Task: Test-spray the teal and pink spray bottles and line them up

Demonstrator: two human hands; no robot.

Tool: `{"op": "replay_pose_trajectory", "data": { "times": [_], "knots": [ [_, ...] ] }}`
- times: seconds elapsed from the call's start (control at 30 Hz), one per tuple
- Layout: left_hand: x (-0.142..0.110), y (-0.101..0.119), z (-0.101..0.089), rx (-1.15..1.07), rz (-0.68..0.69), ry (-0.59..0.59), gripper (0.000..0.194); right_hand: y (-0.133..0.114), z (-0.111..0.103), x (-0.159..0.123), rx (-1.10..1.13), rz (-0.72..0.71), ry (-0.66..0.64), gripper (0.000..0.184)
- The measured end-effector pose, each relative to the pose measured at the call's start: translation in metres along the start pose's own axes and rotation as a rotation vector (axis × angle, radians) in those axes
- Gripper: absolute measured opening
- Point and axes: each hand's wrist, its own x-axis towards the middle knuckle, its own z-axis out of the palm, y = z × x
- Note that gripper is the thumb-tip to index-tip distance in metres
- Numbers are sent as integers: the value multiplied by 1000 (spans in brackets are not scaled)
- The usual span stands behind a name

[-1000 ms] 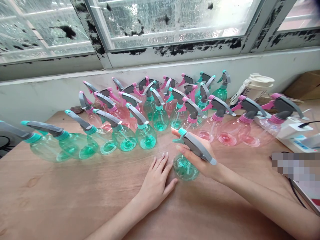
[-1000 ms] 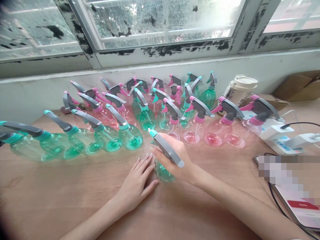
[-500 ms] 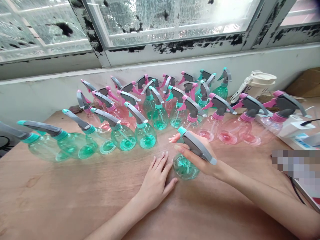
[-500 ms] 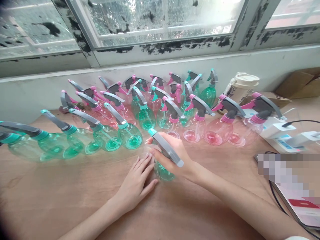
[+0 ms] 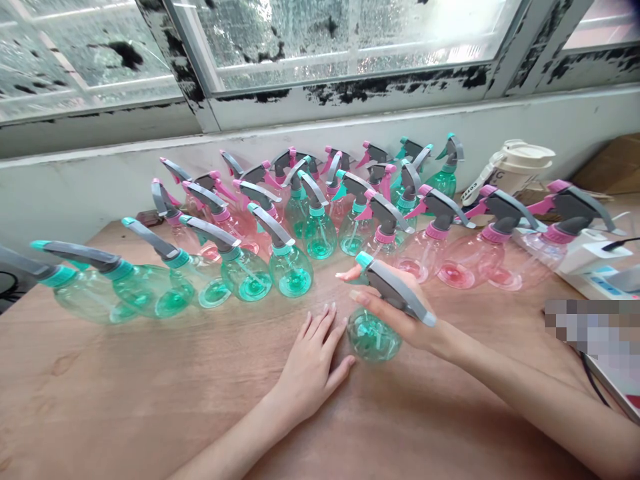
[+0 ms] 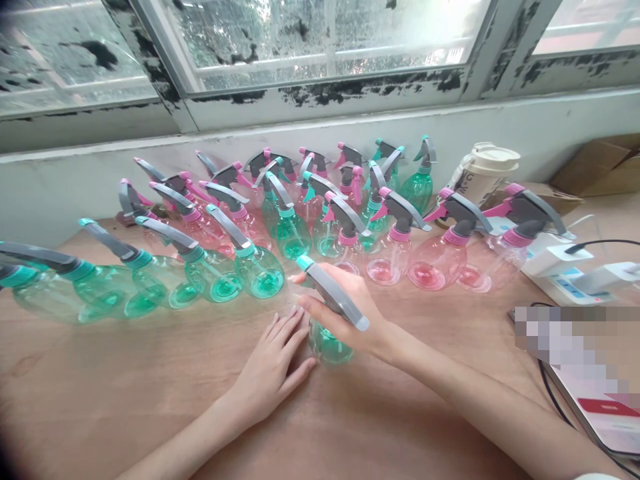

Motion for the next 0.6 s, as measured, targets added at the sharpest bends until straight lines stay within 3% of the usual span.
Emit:
{"op": "replay_pose_trajectory", "data": {
  "times": [0.2, 0.6],
  "knots": [
    [1, 1, -2, 6, -6, -17, 49, 1, 4, -3, -53, -21, 54, 34],
    [1, 0, -1, -14, -3, -1, 51, 2, 4, -3, -84, -58, 67, 21]
  ]
}}
